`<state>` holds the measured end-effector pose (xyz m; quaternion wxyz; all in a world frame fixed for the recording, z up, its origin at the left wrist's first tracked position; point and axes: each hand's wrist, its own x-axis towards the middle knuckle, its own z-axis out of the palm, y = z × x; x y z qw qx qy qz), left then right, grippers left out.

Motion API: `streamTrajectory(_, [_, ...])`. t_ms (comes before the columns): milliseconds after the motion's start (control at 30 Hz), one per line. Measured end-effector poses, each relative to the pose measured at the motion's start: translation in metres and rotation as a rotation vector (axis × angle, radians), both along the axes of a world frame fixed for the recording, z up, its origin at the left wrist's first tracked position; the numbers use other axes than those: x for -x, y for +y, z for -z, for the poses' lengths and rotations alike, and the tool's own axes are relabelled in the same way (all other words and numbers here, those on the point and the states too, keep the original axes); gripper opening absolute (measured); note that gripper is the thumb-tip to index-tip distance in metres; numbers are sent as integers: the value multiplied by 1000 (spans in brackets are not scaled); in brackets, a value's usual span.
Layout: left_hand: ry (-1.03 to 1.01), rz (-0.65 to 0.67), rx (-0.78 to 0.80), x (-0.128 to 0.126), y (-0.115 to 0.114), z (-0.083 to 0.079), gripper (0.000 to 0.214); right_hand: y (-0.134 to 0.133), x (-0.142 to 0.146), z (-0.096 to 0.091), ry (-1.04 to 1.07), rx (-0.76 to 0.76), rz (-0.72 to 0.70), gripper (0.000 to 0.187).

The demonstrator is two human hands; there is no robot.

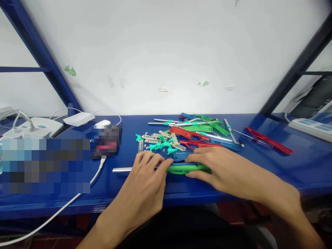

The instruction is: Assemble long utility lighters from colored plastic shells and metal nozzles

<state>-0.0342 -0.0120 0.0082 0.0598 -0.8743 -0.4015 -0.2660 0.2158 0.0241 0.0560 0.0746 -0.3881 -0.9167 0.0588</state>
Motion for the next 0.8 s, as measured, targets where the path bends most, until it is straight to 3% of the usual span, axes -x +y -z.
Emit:
streamTrajectory(267, [-14, 35, -48, -2, 6, 1, 21, -10, -3, 18, 22, -147, 25, 26])
streamTrajectory(500, [-16, 59, -121, -3, 6, 2, 12, -11, -13, 49, 271, -183, 58, 29])
streamTrajectory(800, [-12, 64, -120, -4, 6, 2, 11, -14, -15, 56, 334, -309, -30, 28])
